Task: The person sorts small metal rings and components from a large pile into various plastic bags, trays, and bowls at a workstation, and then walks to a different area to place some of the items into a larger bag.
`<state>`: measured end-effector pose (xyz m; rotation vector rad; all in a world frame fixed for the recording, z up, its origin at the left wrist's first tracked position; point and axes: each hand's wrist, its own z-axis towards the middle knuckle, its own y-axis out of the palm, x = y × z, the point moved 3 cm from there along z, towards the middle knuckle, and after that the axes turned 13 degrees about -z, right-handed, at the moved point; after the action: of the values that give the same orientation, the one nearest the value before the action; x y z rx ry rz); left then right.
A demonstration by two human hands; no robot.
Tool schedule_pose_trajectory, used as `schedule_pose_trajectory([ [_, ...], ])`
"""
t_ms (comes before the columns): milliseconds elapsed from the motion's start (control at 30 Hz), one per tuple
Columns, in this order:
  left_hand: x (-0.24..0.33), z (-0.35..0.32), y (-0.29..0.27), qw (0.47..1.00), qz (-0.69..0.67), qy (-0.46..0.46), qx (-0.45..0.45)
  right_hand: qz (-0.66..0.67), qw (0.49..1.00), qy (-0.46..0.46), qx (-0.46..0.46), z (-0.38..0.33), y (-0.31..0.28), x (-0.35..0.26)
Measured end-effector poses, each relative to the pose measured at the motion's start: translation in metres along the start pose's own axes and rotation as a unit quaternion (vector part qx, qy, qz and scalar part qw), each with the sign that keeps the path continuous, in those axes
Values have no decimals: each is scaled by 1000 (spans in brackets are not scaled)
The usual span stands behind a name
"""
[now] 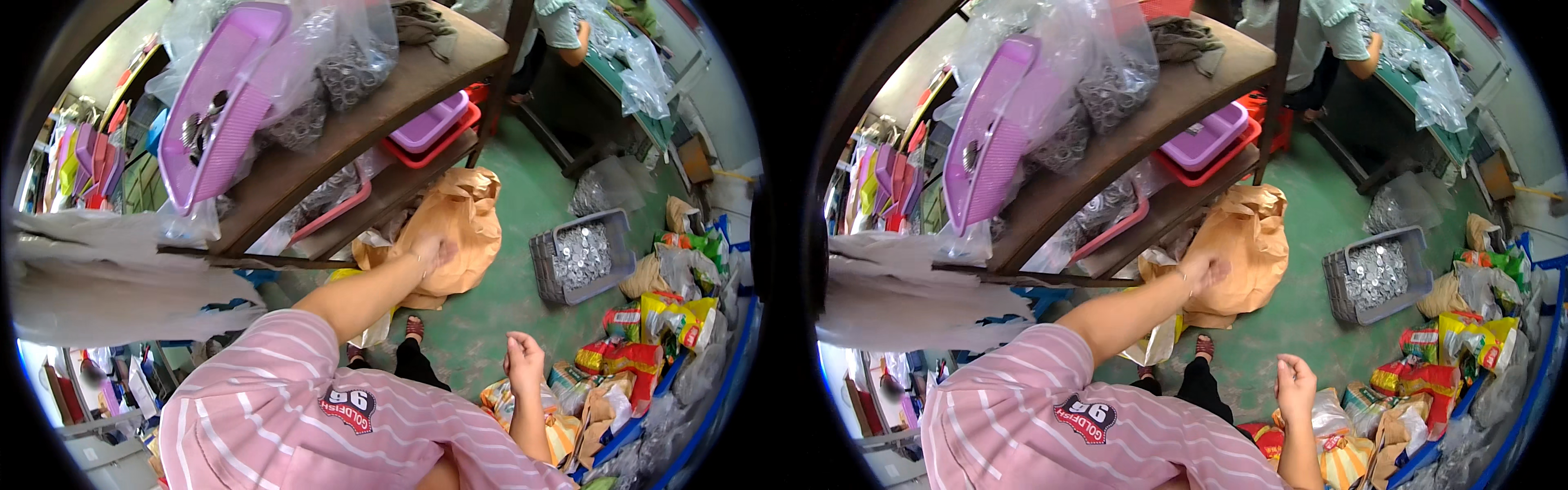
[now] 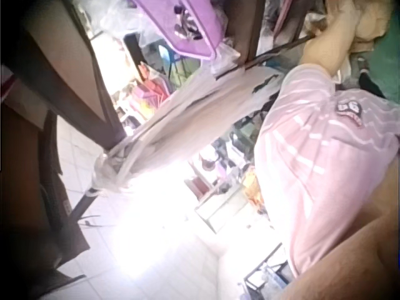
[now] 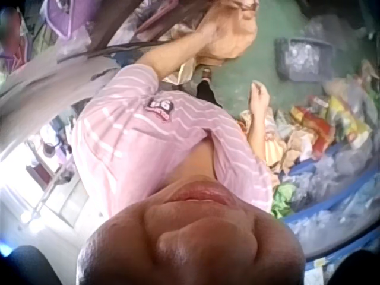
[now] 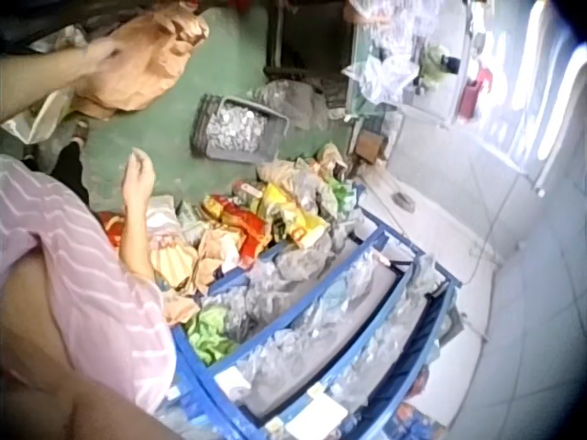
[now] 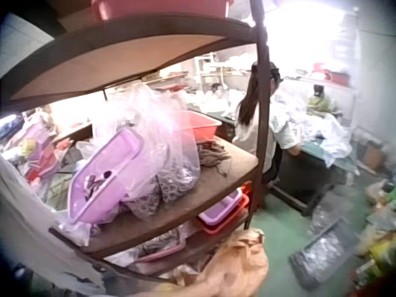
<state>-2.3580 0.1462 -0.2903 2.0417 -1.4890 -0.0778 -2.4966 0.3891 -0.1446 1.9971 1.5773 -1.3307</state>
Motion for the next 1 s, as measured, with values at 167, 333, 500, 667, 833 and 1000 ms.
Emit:
schedule_pose_trajectory([
  [167,-22,-140,-68,987,137,-62,52,479,820,130,-284,10,58,-35],
  [333,3,-235,-172,995,38,25,94,580,671,162,-433,-9,133,-93],
  [500,18,-337,-262,966,-122,179,141,551,643,162,-507,-56,208,-135],
  [667,-27,-407,-374,898,-298,292,141,439,668,211,-562,-126,286,-131],
  [833,-90,-463,-464,852,-401,278,189,131,710,345,-601,-176,366,-67],
  [1000,-133,-531,-552,764,-477,328,286,36,691,353,-630,-259,449,-66],
])
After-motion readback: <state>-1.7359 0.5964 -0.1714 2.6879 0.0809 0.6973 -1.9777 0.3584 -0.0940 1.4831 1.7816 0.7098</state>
